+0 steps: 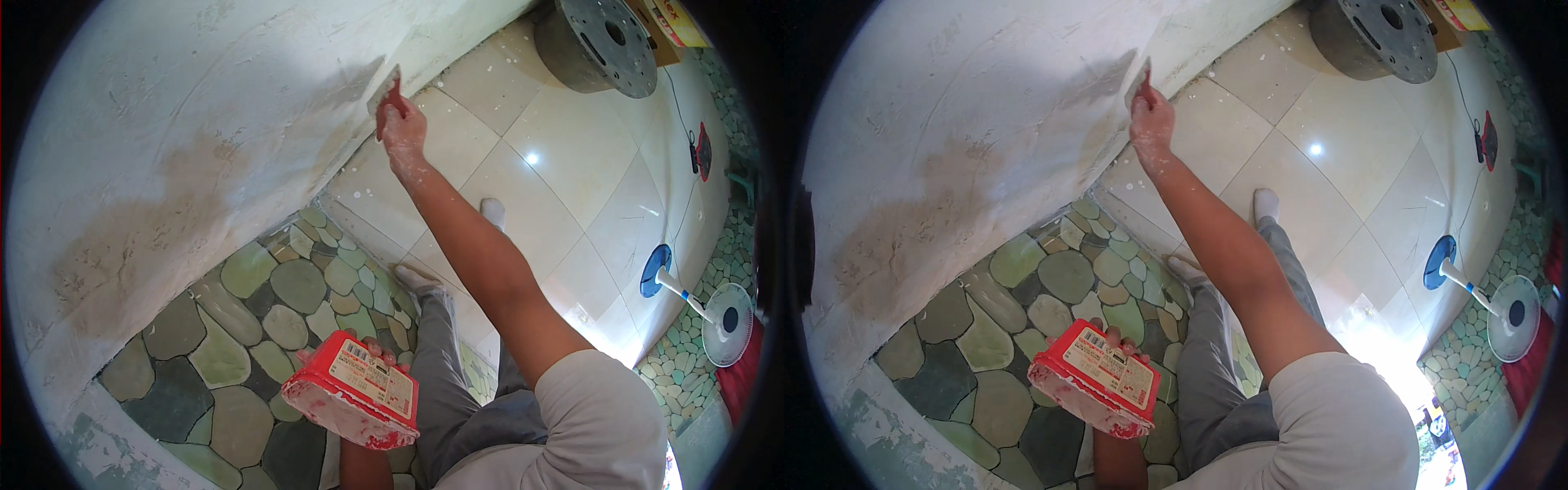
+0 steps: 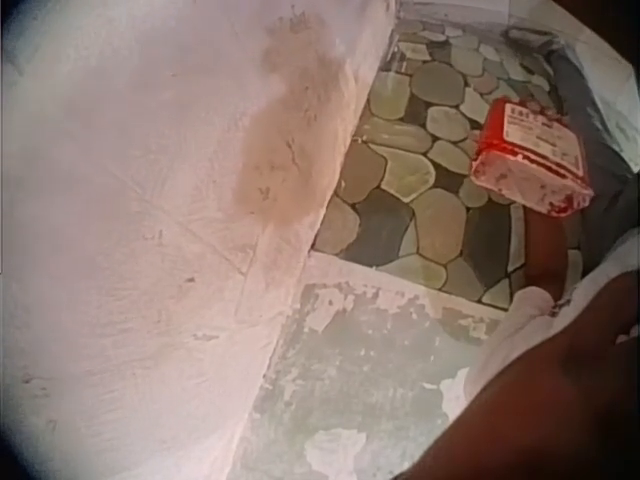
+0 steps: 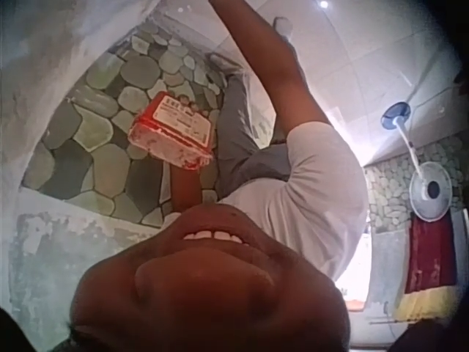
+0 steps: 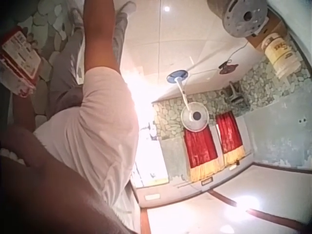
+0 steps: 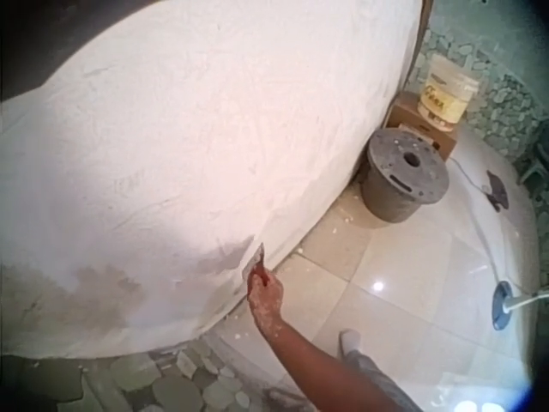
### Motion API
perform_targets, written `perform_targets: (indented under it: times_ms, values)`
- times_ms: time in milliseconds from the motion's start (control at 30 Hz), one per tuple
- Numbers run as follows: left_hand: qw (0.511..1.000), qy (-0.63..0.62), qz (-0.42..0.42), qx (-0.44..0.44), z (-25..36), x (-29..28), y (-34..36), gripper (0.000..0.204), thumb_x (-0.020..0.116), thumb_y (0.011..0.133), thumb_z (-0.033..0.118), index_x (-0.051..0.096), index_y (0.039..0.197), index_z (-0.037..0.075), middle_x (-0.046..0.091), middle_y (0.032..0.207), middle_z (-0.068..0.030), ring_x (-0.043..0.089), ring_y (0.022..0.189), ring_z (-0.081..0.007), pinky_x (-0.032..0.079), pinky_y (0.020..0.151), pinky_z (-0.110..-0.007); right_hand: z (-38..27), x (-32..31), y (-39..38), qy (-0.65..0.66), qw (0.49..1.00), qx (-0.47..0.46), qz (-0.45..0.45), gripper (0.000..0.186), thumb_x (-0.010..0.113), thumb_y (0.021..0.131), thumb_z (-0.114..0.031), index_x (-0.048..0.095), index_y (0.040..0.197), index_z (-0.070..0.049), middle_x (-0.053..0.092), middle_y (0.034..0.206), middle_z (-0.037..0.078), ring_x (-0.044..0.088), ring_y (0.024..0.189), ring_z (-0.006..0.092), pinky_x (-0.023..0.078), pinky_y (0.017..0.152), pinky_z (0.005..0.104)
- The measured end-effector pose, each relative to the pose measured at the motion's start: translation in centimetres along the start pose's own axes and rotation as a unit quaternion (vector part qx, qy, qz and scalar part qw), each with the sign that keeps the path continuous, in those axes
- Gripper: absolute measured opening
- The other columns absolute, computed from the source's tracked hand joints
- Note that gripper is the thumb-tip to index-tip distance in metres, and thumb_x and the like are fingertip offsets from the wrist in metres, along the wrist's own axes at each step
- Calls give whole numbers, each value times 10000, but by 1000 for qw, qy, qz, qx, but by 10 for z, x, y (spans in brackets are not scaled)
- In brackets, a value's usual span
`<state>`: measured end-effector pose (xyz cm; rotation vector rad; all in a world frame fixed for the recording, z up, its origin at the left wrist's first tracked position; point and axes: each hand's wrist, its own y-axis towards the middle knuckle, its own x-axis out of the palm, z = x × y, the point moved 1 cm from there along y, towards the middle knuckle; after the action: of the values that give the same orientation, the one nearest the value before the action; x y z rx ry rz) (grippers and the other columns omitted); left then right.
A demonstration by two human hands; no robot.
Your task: Using a putty knife and wall compound to patch holes or imperfections in a wall.
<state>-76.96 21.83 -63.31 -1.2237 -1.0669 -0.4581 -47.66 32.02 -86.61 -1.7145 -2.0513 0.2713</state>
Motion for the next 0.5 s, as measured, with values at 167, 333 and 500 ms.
perform_targets:
  times_ms: [167, 333, 500]
  values:
    - [1000, 15, -11, 19, 2, -2, 0, 736, 315, 918, 694, 419, 1270, 56, 517, 1175, -184, 517, 1125, -369, 378, 1009, -598, 13, 30, -31, -144, 974, -140, -107, 247, 521, 931, -76, 615, 1134, 28, 571, 728, -24, 512, 642, 78, 432, 590, 238]
    - [1000, 7, 17, 5, 5, -7, -3, 883, 228, 831, 822, 522, 1315, 145, 545, 1168, -190, 511, 1098, -376, 336, 1010, -567, 21, 18, -50, -147, 949, -259, -107, 279, 488, 930, -81, 605, 1158, 28, 555, 723, -12, 481, 648, 70, 405, 588, 244]
    - [999, 4, -32, -5, 3, -5, 6, 742, 321, 913, 699, 416, 1267, 54, 514, 1180, -185, 513, 1132, -368, 372, 1015, -599, 0, 11, -16, -145, 987, -37, -55, 249, 455, 953, -134, 623, 1057, 17, 643, 952, 219, 631, 893, 318, 471, 790, 390]
